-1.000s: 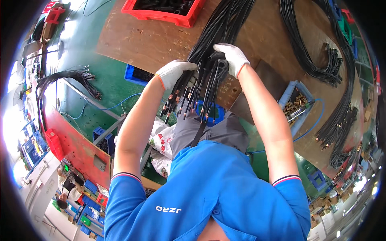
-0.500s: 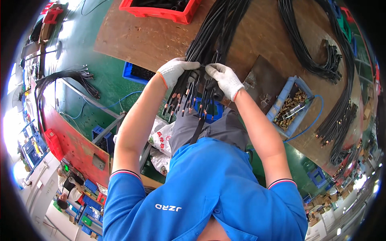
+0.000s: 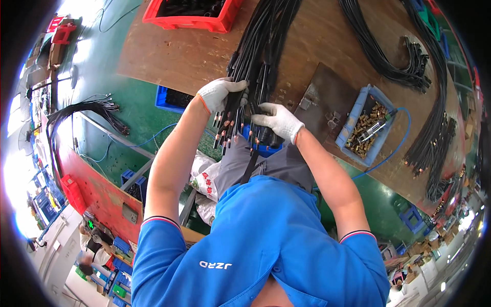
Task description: The person selects black cables from a pile and strips the ends to expose copper wires. They then insert brass ferrules onto the exposed wires and use a pneumatic crimping tool to secure them. The finished cables are placed on the table.
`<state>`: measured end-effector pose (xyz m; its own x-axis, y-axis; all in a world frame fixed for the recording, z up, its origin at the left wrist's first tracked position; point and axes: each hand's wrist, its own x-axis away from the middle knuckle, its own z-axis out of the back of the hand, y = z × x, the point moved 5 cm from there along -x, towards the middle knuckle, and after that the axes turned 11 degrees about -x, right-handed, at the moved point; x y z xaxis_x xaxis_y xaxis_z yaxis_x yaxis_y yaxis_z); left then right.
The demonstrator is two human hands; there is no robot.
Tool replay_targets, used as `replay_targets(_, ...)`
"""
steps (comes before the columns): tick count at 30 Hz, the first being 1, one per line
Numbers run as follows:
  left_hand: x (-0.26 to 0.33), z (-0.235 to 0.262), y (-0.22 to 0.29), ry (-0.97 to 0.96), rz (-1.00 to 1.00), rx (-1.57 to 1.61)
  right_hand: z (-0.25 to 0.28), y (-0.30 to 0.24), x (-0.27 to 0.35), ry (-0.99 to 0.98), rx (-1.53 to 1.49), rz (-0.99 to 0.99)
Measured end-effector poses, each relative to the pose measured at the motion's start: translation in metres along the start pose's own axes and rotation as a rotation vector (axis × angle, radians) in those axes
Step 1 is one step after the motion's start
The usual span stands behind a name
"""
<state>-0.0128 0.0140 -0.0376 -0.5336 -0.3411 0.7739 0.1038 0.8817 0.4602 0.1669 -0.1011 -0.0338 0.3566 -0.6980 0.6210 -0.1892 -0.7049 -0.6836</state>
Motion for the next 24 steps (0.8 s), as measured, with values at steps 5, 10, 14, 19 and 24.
replay_targets(5,-0.013,0.002,-0.012,0.033,0.089,-0.07,-0.005,0.019,0.038,0.012,-0.091,-0.094)
replay_targets(10,-0.005,-0.023,-0.004,0.058,0.112,-0.131,-0.014,0.007,0.068,0.049,0.148,-0.094)
replay_targets(14,-0.016,-0.019,-0.014,0.146,0.003,-0.229,-0.02,0.013,0.084,0.014,0.131,-0.184)
replay_targets(19,-0.016,-0.031,-0.015,0.242,-0.067,-0.249,-0.022,0.026,0.094,-0.027,0.126,-0.206)
replay_targets(24,-0.017,-0.033,-0.018,0.252,-0.092,-0.234,-0.024,0.037,0.093,-0.011,0.056,-0.215)
